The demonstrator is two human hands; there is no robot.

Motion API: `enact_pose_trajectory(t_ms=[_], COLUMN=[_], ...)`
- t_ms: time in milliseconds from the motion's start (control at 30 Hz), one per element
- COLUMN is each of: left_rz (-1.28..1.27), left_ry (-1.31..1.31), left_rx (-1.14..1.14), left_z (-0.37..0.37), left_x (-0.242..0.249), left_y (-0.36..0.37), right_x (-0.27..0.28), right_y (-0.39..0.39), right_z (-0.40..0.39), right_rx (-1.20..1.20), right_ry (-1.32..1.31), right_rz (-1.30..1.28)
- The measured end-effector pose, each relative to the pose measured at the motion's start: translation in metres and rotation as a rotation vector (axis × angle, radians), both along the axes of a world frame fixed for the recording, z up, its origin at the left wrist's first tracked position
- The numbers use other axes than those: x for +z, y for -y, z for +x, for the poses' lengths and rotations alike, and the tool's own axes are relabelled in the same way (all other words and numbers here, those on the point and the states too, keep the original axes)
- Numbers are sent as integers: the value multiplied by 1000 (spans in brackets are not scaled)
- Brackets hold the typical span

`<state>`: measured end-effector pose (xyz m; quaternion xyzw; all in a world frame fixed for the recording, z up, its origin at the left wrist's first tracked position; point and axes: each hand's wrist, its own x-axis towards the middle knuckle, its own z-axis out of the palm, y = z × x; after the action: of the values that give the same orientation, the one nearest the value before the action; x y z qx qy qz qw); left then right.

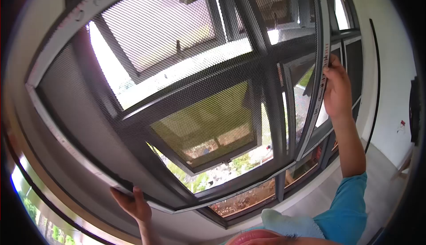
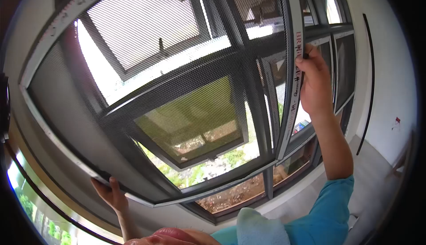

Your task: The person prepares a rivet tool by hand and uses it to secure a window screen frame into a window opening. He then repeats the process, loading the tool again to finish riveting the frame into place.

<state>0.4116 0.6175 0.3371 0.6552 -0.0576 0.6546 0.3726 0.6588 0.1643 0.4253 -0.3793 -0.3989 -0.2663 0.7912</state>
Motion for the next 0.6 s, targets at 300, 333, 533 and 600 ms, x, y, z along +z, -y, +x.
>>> enact_pose_trajectory(t_ms=[300, 333, 533, 600], left_rz=[42, 38, 209, 236], left_ry=[101, 120, 194, 212], left_rx=[39, 42, 344, 578], left_z=[43, 49, 100, 121], left_x=[226, 242, 291, 305], left_y=[-60, -66, -78, -76], right_x=[120, 111, 135, 149], right_y=[-63, -65, -76, -77], right_z=[17, 18, 93, 121], right_rx=[-1059, -953, -947, -923], right_ry=[462, 487, 430, 451], right_rz=[-281, -291, -235, -239])
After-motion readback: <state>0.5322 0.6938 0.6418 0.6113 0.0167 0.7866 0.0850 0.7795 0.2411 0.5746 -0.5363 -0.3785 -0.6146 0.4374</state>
